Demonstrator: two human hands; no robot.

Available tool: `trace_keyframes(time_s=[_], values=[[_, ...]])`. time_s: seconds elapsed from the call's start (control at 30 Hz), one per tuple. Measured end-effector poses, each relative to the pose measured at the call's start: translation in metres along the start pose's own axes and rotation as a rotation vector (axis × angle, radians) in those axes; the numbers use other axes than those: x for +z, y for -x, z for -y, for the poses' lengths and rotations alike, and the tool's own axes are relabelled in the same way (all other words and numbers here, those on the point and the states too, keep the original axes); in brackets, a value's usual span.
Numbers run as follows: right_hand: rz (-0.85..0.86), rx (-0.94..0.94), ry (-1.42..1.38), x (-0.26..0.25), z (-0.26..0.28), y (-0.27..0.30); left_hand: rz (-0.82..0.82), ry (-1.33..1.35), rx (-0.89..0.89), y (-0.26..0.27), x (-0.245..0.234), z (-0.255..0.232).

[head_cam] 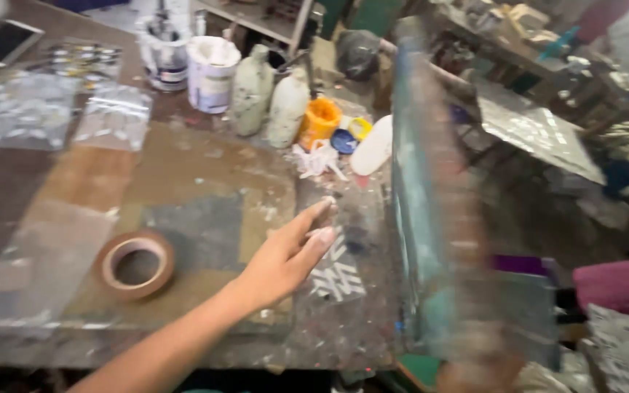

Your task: The person performs screen printing by first cleaning a mesh screen with a squeegee and white liquid. They then pour white ink onto the screen and use a squeegee to pull the ink across the mesh, transferring a design onto a transparent sheet. The process involves repeated cleaning and ink application.

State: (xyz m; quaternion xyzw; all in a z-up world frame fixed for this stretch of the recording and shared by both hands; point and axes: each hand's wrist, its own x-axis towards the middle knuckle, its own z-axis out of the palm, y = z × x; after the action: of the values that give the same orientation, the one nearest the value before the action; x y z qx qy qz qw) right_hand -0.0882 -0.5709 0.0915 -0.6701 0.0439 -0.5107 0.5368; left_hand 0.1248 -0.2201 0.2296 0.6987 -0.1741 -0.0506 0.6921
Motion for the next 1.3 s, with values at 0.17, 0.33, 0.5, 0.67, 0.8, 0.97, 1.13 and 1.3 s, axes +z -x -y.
trace_keyframes(time_s=[0.17, 0.33, 0.5, 0.67, 0.8, 0.97, 1.13, 1.3], values=[[0.071, 0.047, -0.081, 0.143, 0.063, -0.035, -0.022, 0.25, 0.009, 0.091, -0.064, 0.015], [0.125, 0.482, -0.572, 0.159, 0.079, -0.039, -0.387, -0.125, -0.41, 0.147, -0.089, 0.085], [0.031, 1.099, -0.681, 0.129, 0.043, -0.021, -0.435, -0.314, -0.51, 0.179, -0.089, 0.12], [-0.047, 1.321, -0.678, 0.099, 0.061, 0.037, -0.398, -0.324, -0.381, 0.182, -0.097, 0.118], [0.257, 1.318, -0.489, 0.064, 0.025, 0.109, -0.353, -0.547, -0.471, 0.183, -0.122, 0.112], [0.739, 0.815, -0.223, 0.084, 0.0, 0.156, -0.41, -0.859, -0.102, 0.172, -0.162, 0.11], [0.506, 1.334, -0.542, 0.106, -0.012, 0.148, -0.16, -1.005, -0.243, 0.169, -0.187, 0.127], [0.166, 1.725, -0.588, 0.136, 0.024, 0.131, -0.282, -1.088, -0.329, 0.19, -0.224, 0.102]])
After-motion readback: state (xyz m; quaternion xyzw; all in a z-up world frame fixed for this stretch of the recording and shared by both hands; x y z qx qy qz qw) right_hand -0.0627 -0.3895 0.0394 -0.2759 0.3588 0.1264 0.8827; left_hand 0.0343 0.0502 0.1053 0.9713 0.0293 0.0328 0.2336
